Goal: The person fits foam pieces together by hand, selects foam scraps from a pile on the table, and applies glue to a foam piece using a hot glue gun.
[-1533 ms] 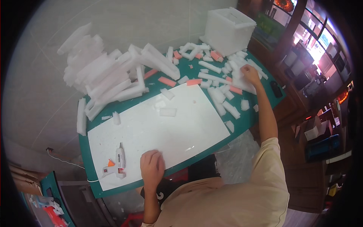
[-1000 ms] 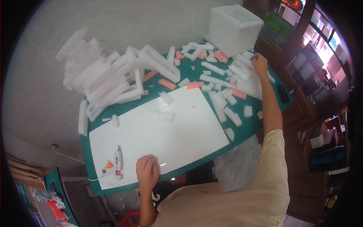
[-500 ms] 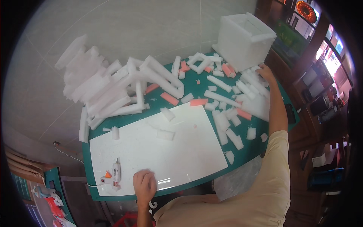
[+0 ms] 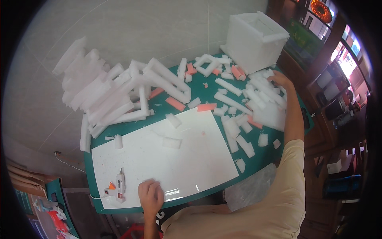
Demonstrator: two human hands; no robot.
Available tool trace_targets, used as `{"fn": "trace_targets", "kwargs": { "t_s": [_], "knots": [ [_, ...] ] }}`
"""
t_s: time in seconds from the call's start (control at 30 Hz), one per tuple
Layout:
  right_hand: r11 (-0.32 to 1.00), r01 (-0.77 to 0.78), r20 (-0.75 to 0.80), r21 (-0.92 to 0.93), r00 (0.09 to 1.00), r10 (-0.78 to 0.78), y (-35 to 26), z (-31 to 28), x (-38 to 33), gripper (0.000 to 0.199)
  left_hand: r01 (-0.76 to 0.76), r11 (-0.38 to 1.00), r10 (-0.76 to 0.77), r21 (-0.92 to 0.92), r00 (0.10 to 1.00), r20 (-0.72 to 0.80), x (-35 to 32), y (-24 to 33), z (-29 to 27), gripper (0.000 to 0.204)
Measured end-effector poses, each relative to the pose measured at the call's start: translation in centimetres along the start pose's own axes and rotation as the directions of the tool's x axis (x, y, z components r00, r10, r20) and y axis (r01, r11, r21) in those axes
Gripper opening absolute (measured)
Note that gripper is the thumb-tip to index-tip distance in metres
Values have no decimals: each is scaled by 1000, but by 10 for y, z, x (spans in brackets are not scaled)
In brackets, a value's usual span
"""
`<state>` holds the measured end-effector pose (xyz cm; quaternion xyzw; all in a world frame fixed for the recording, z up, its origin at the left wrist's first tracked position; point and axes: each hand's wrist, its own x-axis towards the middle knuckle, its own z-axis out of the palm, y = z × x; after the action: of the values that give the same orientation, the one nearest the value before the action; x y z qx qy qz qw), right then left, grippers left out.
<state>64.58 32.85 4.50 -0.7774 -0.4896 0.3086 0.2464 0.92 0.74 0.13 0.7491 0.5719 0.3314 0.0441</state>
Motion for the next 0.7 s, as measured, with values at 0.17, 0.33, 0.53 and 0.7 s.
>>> {"fn": "trace_targets", "kwargs": {
  "t_s": [0.17,0.33,0.53,0.7],
  "knots": [
    [999,-25,2,-21,1000,25,-9,9,-10,85,2,1000,-2,-2,1000,-4,1,1,0,23],
    [1000,-15,-25,3,1000,15,-19,14,-16,83,5,1000,-5,9,1000,-14,-1,4,-4,22],
    [993,13,45,113,999,-18,-18,15,-25,73,5,1000,-5,-6,1000,-14,-1,2,-1,22],
    [963,54,137,264,986,-93,-14,4,-31,62,-7,1000,6,-10,1000,-22,0,1,-1,21]
  ]
}}
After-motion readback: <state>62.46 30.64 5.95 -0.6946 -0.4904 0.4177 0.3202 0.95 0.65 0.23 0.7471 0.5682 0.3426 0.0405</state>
